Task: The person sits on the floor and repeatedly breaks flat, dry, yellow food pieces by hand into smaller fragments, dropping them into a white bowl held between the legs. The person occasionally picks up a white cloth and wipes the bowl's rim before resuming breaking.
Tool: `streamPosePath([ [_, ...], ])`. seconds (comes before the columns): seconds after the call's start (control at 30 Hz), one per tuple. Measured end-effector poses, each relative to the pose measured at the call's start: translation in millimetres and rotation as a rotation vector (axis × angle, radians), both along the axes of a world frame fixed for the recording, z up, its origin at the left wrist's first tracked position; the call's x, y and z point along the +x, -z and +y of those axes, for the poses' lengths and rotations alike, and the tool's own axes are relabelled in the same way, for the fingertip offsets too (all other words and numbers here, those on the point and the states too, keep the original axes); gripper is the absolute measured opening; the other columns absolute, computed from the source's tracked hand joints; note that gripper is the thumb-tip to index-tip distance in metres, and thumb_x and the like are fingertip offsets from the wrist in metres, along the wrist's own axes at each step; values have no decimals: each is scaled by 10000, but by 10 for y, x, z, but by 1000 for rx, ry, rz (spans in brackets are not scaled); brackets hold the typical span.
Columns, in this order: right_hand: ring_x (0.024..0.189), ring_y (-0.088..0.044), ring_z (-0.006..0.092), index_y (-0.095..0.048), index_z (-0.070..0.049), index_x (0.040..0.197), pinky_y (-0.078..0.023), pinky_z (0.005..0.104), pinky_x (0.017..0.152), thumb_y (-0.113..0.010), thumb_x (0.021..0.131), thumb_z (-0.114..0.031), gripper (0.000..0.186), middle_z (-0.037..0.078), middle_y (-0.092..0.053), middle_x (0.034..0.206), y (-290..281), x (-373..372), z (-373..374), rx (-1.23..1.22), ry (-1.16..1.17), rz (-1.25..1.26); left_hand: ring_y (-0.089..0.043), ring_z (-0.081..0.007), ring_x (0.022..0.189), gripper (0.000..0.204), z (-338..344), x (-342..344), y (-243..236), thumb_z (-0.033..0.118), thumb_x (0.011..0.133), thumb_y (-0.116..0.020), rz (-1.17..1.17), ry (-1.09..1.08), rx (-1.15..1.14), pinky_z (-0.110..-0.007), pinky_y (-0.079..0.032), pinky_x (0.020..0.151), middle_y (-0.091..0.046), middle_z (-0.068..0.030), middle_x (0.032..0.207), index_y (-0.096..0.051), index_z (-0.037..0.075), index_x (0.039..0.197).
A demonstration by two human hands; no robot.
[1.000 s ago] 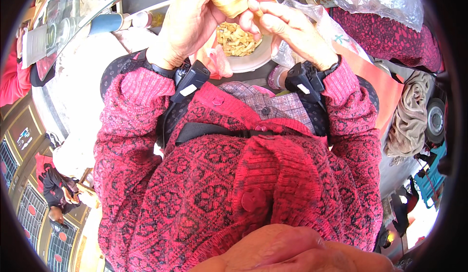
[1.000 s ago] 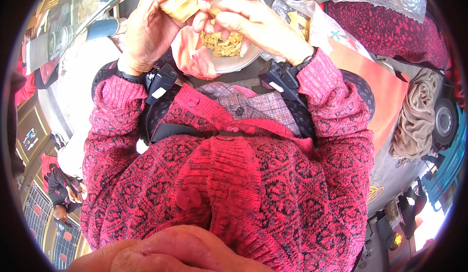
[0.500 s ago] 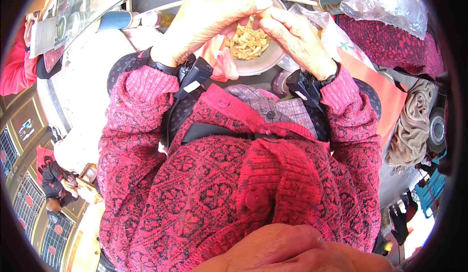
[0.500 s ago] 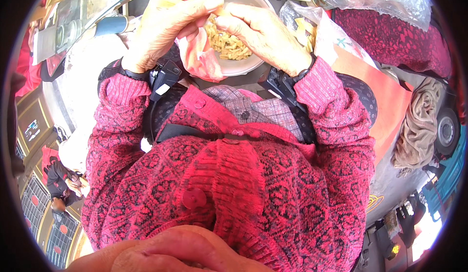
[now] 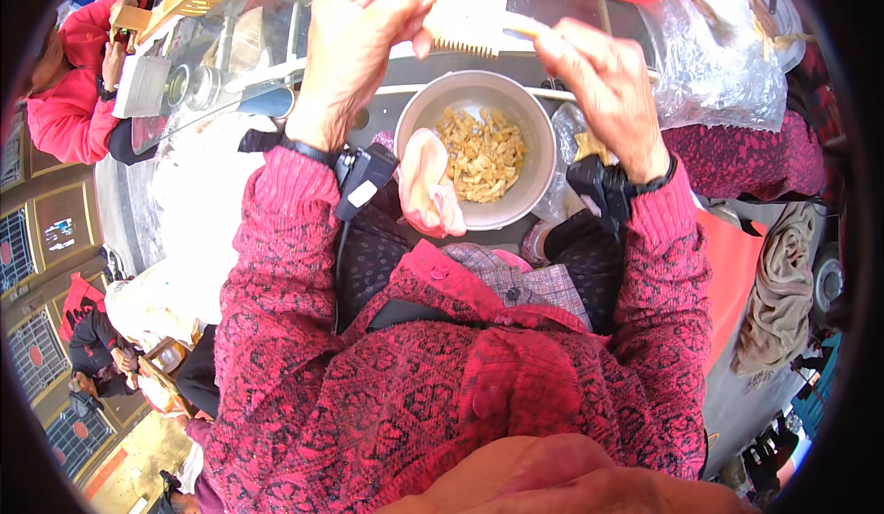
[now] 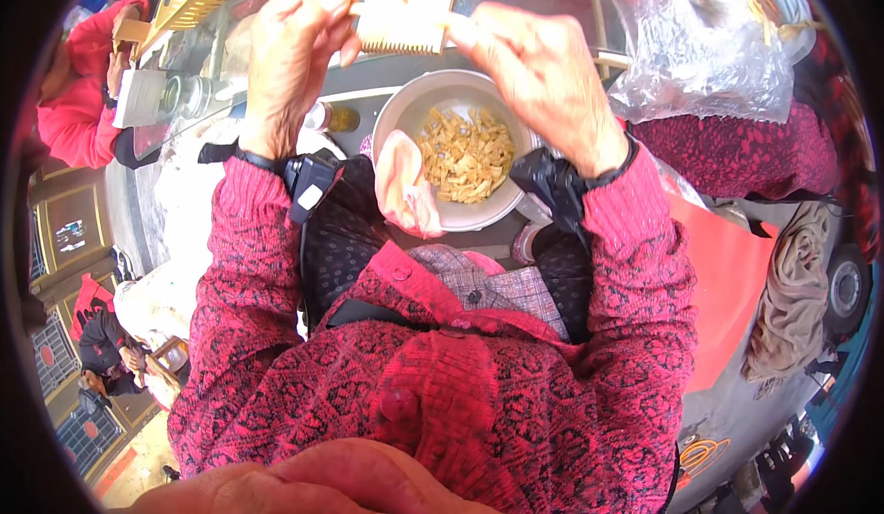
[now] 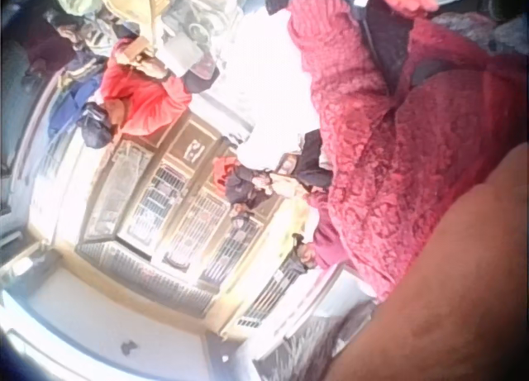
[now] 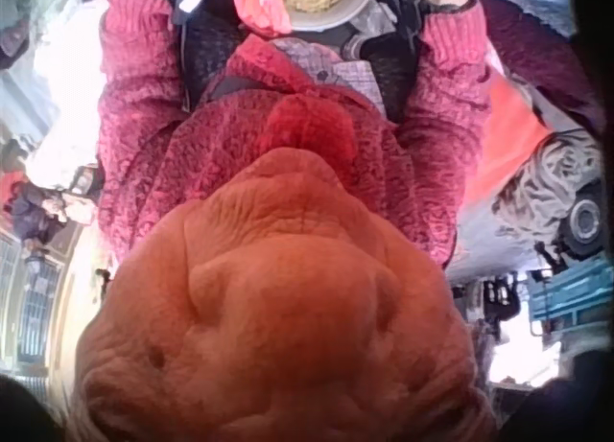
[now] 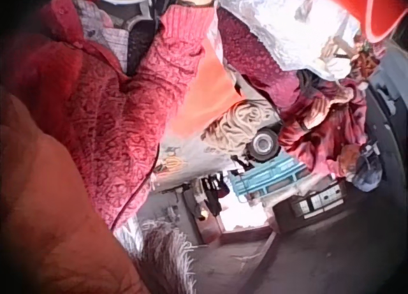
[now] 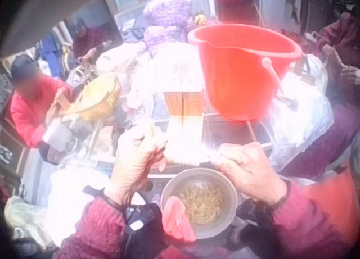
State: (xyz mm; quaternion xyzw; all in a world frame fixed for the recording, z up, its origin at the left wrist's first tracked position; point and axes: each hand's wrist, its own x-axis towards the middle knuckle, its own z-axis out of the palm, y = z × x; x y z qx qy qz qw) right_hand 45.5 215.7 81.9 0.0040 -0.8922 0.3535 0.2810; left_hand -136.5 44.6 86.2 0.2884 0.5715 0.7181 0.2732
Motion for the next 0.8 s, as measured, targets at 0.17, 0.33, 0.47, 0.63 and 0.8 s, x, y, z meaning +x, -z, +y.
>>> streamPosePath([
  [0.17,578,-526,206,-599,-12,828,-435,357,575,-590,1047,-307,368,99,-521,649,6,-404,192,-33,206,53,-475,-48,652,187,297,-345,108,139,939,-714,439,-97,6,-244,-389,580,-561,60,722,-619,60,798],
  [0.33,612,-573,393,-610,-46,808,-444,454,557,-592,1035,-354,383,189,-544,647,109,-414,84,271,390,-175,-415,-113,652,200,314,-405,189,108,888,-671,988,-456,-298,-323,-427,608,-434,-7,663,-530,55,756],
  [0.47,679,-671,335,-686,-97,885,-525,410,580,-620,997,-234,189,123,-666,800,122,-50,-260,3,132,22,-500,-19,607,199,-97,-225,47,220,978,-719,616,-184,-345,-229,-392,537,-633,36,735,-694,37,904],
  [0.63,678,-605,186,-593,-159,829,-497,343,556,-736,854,-341,233,-8,-552,721,357,133,-979,117,-131,251,-462,-59,617,521,-377,400,321,500,1011,-637,164,449,-635,-303,-386,550,-513,16,611,-707,19,824],
  [0.8,708,-570,171,-622,-105,879,-442,351,516,-736,855,-306,233,-3,-507,736,626,271,-1472,-23,-391,309,-546,-90,604,548,-200,862,570,545,1055,-519,-531,639,-730,-285,-447,560,-627,-22,701,-696,51,899],
])
